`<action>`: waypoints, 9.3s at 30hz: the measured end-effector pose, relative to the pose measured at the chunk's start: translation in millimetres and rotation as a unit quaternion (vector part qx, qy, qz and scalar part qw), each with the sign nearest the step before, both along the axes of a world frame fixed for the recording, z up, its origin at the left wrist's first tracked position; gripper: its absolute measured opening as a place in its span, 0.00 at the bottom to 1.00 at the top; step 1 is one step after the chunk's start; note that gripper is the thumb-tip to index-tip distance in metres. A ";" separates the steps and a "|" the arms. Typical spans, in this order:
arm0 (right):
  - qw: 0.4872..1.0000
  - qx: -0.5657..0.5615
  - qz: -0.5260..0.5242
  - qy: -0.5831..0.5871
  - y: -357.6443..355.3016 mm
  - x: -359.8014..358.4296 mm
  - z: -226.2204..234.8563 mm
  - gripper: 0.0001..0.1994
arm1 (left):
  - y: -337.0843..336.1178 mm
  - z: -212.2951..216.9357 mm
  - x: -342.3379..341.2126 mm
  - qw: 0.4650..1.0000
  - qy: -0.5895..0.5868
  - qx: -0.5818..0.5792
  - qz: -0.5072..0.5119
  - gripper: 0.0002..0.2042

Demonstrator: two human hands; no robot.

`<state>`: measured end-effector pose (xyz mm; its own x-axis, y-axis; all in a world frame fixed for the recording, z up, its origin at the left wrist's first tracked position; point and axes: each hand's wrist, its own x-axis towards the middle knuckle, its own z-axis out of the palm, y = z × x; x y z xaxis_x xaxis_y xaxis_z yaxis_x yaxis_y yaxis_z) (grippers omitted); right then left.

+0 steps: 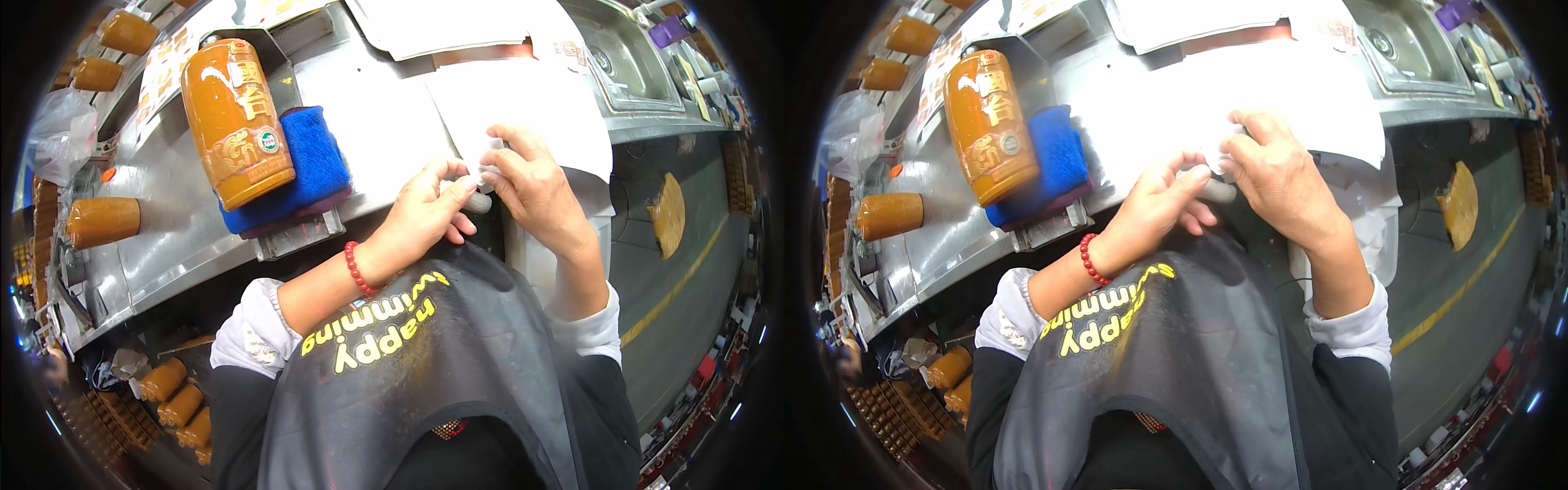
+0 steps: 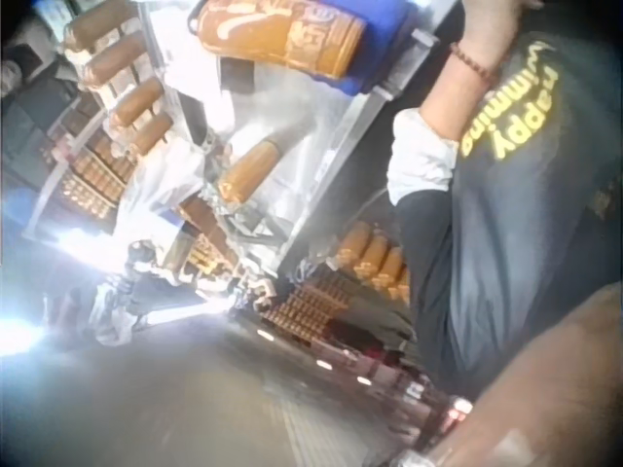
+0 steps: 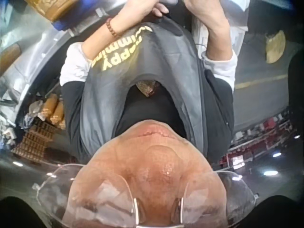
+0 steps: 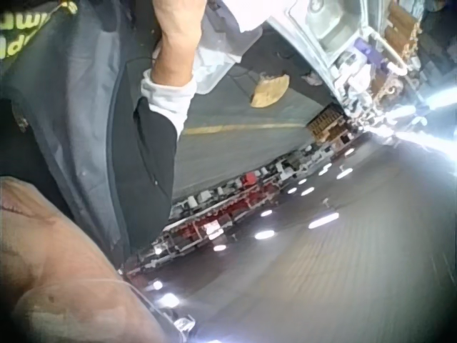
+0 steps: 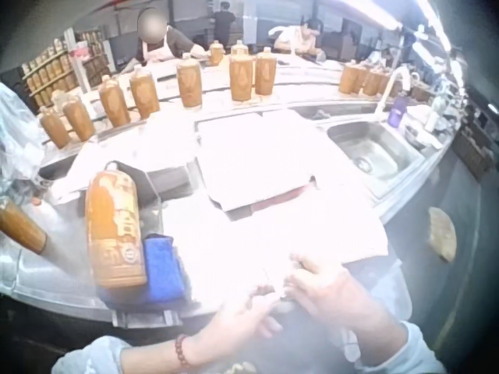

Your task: The person wipes a brown bottle with a cloth, then applies a sticker label to its side. They smooth the label with a green squeegee tool and use a wooden stick to press the edges. The labeled bottle is placed on a nearby rack with other finished bottles.

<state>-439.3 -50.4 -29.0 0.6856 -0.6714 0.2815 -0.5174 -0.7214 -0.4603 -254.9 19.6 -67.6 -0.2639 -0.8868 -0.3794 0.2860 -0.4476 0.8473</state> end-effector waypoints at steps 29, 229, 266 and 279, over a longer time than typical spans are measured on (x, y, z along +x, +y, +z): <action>0.967 0.190 -0.095 -0.141 -29.5 -27.4 9.3 0.02 | -3.7 -12.9 -16.7 0.998 -0.012 -0.015 0.054 0.09; 0.980 -0.004 -0.041 0.194 -170.6 13.0 -22.1 0.17 | -12.2 -6.2 -2.4 0.694 -0.603 -0.392 0.036 0.21; 0.976 -0.017 0.111 0.186 -202.0 69.2 19.4 0.07 | -33.0 -3.3 2.4 0.809 -0.484 -0.319 0.099 0.29; 0.956 0.101 0.169 0.217 -235.3 76.0 24.6 0.04 | -30.6 6.2 7.8 0.807 -0.479 -0.335 0.080 0.28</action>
<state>-363.2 -285.7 -4.4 0.8956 -0.4018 -0.1906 -0.4447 -0.8002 -0.4023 -247.2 -11.0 -61.4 0.0046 -0.9710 0.2389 -0.6354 0.1816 0.7505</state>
